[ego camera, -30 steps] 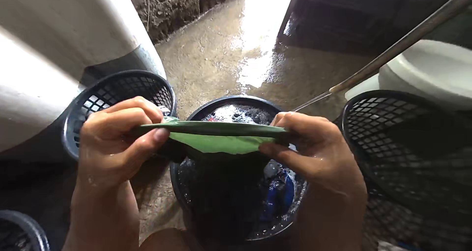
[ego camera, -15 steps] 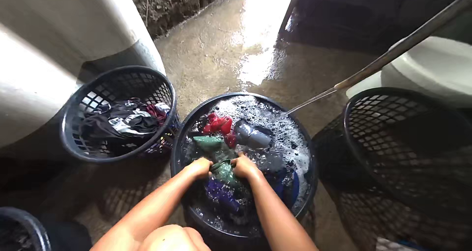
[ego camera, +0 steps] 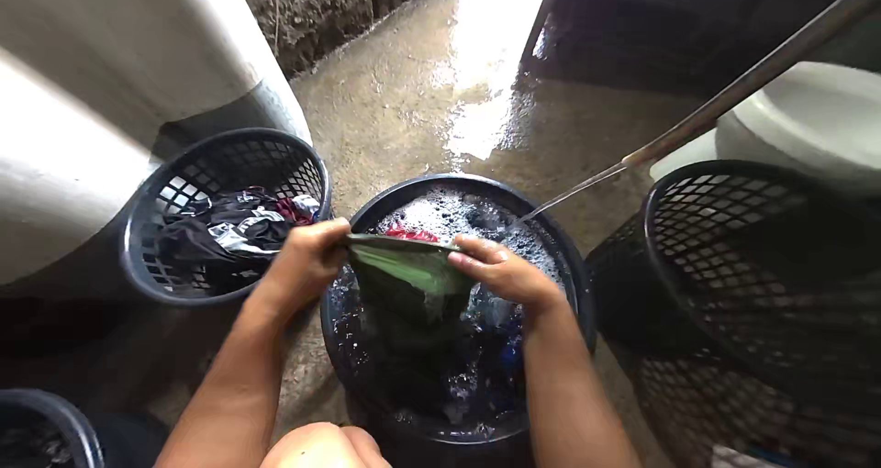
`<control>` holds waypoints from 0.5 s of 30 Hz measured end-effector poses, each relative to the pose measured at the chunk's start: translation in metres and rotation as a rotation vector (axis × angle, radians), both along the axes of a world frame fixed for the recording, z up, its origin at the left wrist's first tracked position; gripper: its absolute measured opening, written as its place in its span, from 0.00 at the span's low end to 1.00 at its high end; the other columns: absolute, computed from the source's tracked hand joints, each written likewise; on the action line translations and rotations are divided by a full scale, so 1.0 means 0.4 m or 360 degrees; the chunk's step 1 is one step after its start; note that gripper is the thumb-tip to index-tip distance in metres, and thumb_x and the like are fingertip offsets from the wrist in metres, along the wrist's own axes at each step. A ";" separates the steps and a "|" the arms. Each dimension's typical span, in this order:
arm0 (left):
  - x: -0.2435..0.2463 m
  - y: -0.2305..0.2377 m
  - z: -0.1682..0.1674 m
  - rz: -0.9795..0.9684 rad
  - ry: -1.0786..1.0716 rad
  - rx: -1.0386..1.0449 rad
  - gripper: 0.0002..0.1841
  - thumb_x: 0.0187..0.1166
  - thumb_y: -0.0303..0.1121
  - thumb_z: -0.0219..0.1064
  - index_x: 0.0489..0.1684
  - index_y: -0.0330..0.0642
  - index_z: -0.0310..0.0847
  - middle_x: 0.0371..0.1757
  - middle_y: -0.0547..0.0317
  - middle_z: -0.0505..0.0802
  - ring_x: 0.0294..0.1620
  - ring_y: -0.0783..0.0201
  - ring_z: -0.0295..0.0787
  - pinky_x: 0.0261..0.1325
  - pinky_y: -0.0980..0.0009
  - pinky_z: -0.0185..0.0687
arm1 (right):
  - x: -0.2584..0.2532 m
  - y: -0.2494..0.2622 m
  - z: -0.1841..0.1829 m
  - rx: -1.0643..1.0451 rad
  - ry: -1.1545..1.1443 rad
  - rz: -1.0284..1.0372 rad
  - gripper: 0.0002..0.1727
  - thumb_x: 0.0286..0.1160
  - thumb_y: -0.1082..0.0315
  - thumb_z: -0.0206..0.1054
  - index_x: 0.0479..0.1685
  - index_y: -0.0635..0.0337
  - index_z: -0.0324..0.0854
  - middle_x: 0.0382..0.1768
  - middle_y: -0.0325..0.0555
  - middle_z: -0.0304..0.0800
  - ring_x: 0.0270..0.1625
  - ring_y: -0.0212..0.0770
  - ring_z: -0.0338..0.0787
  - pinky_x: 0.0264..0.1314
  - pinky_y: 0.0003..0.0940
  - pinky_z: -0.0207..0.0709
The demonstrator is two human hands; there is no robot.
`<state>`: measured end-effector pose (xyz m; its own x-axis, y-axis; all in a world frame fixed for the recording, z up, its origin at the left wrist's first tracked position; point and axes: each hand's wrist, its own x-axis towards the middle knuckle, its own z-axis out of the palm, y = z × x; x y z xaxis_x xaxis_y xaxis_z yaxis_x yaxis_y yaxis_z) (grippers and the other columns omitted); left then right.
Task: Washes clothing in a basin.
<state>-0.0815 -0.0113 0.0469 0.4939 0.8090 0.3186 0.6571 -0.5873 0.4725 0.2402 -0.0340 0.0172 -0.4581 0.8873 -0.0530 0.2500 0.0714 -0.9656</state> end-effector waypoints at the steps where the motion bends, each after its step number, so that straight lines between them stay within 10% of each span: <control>1: -0.001 -0.012 0.060 -0.0037 -0.0125 0.0161 0.07 0.72 0.21 0.66 0.44 0.35 0.85 0.39 0.54 0.92 0.36 0.65 0.89 0.42 0.61 0.87 | 0.003 -0.021 0.063 0.0229 0.0098 -0.0046 0.12 0.89 0.62 0.58 0.54 0.58 0.84 0.41 0.37 0.91 0.44 0.27 0.89 0.51 0.31 0.86; 3: 0.018 -0.036 0.161 -0.0160 -0.0481 0.0308 0.07 0.81 0.31 0.63 0.52 0.45 0.80 0.45 0.65 0.93 0.46 0.74 0.90 0.54 0.71 0.88 | 0.000 -0.058 0.150 0.0643 0.0422 -0.0157 0.08 0.83 0.61 0.67 0.53 0.50 0.81 0.38 0.27 0.88 0.37 0.21 0.87 0.41 0.21 0.86; 6: 0.112 -0.048 0.229 -0.0408 -0.1153 0.0285 0.12 0.83 0.30 0.66 0.54 0.64 0.74 0.44 0.83 0.91 0.49 0.77 0.90 0.58 0.72 0.89 | -0.045 -0.082 0.205 0.0878 0.0874 -0.0312 0.48 0.58 0.51 0.87 0.79 0.42 0.61 0.53 0.25 0.86 0.51 0.23 0.88 0.54 0.25 0.88; 9: 0.208 -0.052 0.198 -0.0503 -0.1179 -0.0050 0.15 0.79 0.22 0.61 0.56 0.54 0.74 0.50 0.75 0.90 0.52 0.76 0.89 0.58 0.73 0.89 | -0.108 -0.068 0.165 0.0779 0.0691 -0.0472 0.74 0.38 0.58 0.94 0.94 0.38 0.42 0.73 0.36 0.77 0.65 0.27 0.86 0.64 0.31 0.88; 11: 0.243 -0.048 0.132 -0.0356 -0.0716 -0.0200 0.22 0.66 0.17 0.63 0.62 0.40 0.78 0.60 0.59 0.87 0.57 0.69 0.87 0.59 0.69 0.88 | -0.129 -0.035 0.070 0.0601 0.0375 -0.0515 0.59 0.50 0.70 0.86 0.92 0.45 0.56 0.74 0.42 0.80 0.68 0.32 0.86 0.68 0.37 0.86; 15: 0.249 -0.022 -0.091 -0.0023 0.0344 -0.0675 0.43 0.69 0.38 0.80 0.89 0.52 0.63 0.95 0.44 0.54 0.88 0.37 0.62 0.73 0.37 0.78 | -0.127 0.022 -0.157 -0.0165 -0.0720 -0.0428 0.30 0.71 0.67 0.73 0.77 0.56 0.79 0.71 0.65 0.80 0.73 0.61 0.81 0.76 0.60 0.74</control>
